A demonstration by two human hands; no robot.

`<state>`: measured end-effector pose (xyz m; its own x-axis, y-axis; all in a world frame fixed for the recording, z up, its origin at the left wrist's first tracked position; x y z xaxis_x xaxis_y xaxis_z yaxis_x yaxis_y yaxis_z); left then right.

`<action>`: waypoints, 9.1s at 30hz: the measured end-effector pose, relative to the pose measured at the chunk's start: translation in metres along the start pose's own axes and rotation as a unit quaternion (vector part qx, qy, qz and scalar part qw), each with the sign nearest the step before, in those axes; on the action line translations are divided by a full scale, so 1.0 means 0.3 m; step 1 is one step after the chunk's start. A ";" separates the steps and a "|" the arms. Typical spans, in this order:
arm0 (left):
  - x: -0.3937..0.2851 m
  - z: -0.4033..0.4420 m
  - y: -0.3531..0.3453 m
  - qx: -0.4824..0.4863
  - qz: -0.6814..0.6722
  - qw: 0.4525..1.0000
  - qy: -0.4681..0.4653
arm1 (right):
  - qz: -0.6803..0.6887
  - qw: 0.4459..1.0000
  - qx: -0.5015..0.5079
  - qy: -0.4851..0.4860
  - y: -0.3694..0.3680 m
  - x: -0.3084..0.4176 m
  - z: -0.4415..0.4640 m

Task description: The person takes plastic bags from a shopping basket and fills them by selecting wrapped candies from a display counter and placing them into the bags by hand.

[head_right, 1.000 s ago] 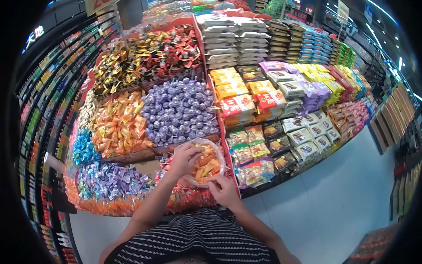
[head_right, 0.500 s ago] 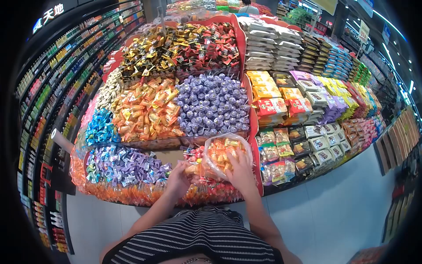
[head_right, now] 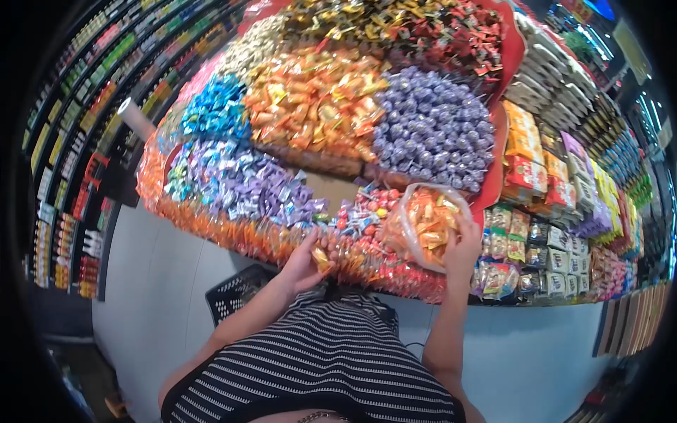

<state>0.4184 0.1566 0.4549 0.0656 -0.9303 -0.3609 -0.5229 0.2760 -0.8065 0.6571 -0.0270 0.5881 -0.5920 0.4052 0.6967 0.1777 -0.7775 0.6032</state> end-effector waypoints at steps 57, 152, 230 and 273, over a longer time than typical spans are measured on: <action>-0.445 0.205 -0.151 0.091 0.926 0.099 -0.352 | -0.141 0.971 0.176 0.076 -0.210 0.037 -0.005; -0.156 0.188 -0.309 0.133 0.365 0.919 -0.070 | 0.289 0.925 0.177 0.173 -0.267 0.441 0.009; -0.221 0.139 -0.377 0.155 0.795 0.471 -0.349 | -0.042 0.997 0.059 0.029 -0.182 0.030 0.106; -0.285 0.242 -0.198 0.053 0.655 0.700 -0.279 | -0.028 0.982 0.184 0.040 -0.238 0.034 0.065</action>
<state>0.5055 0.2374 0.4997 -0.0743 0.3688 -0.9265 -0.3800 0.8485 0.3682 0.6537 0.0421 0.5599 -0.6654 0.3919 0.6354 0.4072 -0.5228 0.7489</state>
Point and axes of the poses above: each hand's wrist, its own z-axis towards the middle knuckle, its own y-axis out of the back of the hand, x = y × z, the point moved 9 cm from there along z, towards the middle knuckle, and after that the axes turned 10 degrees about z, right-handed, at the moved point
